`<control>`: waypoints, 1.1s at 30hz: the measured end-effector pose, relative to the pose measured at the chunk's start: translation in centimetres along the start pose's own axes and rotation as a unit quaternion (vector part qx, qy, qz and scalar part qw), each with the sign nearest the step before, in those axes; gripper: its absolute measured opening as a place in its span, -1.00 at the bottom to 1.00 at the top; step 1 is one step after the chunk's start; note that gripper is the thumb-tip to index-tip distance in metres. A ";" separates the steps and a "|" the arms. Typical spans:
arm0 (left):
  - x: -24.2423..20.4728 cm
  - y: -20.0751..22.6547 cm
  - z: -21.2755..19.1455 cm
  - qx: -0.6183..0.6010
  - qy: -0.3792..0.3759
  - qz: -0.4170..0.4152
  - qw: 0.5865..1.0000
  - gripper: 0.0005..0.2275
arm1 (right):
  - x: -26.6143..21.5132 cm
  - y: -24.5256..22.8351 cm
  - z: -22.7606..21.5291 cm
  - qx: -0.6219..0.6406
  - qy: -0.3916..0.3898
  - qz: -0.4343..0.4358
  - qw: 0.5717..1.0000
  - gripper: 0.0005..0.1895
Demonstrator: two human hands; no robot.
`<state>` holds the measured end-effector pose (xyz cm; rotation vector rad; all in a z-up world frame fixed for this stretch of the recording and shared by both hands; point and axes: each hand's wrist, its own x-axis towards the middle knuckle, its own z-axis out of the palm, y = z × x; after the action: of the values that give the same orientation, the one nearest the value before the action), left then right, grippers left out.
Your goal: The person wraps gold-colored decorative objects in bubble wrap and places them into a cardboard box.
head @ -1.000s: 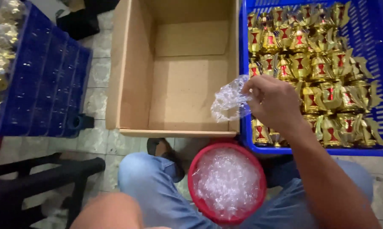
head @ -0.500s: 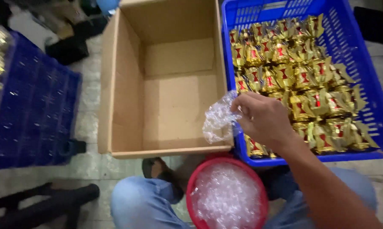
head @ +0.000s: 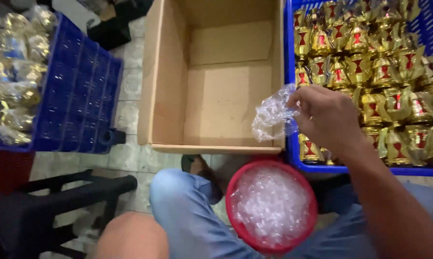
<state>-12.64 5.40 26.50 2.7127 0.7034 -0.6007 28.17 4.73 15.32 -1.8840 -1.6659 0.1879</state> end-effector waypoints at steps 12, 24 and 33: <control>7.5 6.0 -2.4 -0.076 0.020 0.066 0.995 -0.82 | 0.2 2.6 0.8 0.136 0.038 -0.009 0.990 -0.71; 28.5 1.1 -1.0 -0.132 0.399 0.007 0.907 -0.78 | 1.4 1.8 1.0 0.120 0.045 0.015 0.992 -0.72; 31.4 -0.9 0.6 -0.234 0.215 -0.176 0.932 -0.63 | 2.0 1.6 2.4 0.022 0.018 0.012 1.000 -0.65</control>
<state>11.67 18.46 11.48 2.2859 1.2724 0.1120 28.75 7.37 13.18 -1.8645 -1.6028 0.1985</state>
